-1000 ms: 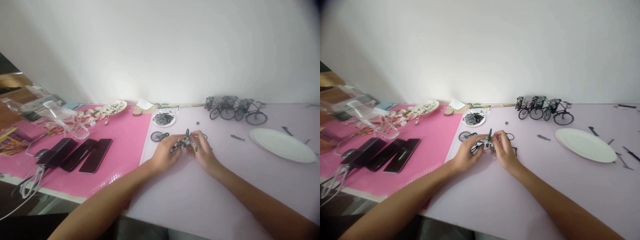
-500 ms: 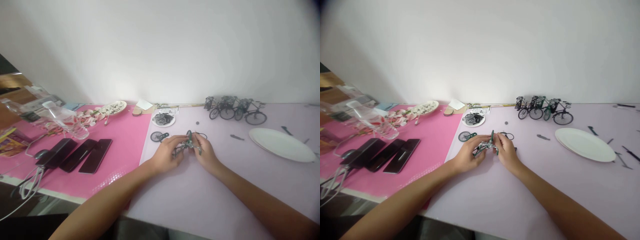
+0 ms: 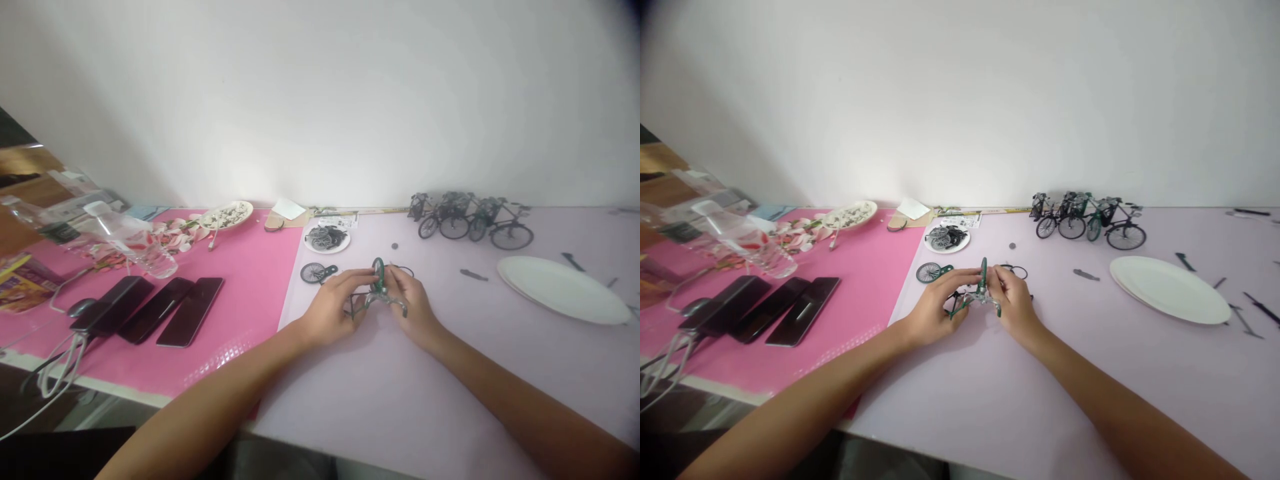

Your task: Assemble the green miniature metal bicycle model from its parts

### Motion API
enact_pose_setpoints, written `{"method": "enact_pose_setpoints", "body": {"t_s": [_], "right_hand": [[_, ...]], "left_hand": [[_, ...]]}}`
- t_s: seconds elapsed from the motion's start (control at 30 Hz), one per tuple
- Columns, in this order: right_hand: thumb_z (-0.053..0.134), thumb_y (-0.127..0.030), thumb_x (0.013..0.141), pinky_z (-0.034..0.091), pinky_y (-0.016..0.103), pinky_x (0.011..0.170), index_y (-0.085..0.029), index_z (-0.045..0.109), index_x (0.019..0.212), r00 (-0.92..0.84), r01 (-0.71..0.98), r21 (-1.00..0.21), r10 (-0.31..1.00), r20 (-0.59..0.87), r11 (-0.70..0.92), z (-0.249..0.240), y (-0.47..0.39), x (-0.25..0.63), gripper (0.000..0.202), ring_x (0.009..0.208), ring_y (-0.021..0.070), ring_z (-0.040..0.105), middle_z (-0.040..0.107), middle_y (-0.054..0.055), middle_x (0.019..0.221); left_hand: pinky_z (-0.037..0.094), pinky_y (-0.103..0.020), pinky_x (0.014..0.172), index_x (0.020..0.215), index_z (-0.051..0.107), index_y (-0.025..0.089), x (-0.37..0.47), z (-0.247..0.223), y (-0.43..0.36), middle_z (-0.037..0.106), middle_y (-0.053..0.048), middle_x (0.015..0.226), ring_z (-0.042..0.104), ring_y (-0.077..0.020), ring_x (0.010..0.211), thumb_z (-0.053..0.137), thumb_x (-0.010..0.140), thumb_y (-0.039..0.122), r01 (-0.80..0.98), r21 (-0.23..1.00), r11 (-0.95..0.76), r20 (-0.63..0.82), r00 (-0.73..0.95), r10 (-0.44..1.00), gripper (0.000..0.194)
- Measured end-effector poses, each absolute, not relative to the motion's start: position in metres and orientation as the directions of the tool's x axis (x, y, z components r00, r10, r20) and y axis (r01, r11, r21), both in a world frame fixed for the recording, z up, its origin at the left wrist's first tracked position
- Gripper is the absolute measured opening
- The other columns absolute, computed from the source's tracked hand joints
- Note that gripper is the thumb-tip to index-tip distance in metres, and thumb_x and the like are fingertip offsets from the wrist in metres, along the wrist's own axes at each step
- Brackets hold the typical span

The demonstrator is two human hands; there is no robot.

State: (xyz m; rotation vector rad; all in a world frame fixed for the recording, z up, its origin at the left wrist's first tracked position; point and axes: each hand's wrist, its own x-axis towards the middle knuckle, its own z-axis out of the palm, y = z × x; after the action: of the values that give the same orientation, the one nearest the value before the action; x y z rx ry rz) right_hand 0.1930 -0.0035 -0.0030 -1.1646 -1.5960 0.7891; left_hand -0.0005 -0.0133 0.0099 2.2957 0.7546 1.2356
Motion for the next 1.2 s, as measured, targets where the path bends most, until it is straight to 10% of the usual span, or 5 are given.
{"method": "enact_pose_setpoints", "body": {"t_s": [1.2], "right_hand": [[0.055, -0.058, 0.097, 0.039, 0.028, 0.053, -0.024, 0.048, 0.077, -0.105, 0.062, -0.985, 0.983, 0.153, 0.160, -0.0002, -0.0058, 0.1907, 0.040, 0.060, 0.0158, 0.044, 0.046, -0.002, 0.068]], "left_hand": [[0.057, -0.043, 0.103, 0.131, 0.061, 0.019, 0.0011, 0.0084, -0.0126, 0.067, -0.017, 0.136, 0.066, -0.0275, 0.126, 0.057, 0.086, 0.002, 0.237, 0.583, -0.777, 0.660, 0.419, 0.623, 0.047]]}}
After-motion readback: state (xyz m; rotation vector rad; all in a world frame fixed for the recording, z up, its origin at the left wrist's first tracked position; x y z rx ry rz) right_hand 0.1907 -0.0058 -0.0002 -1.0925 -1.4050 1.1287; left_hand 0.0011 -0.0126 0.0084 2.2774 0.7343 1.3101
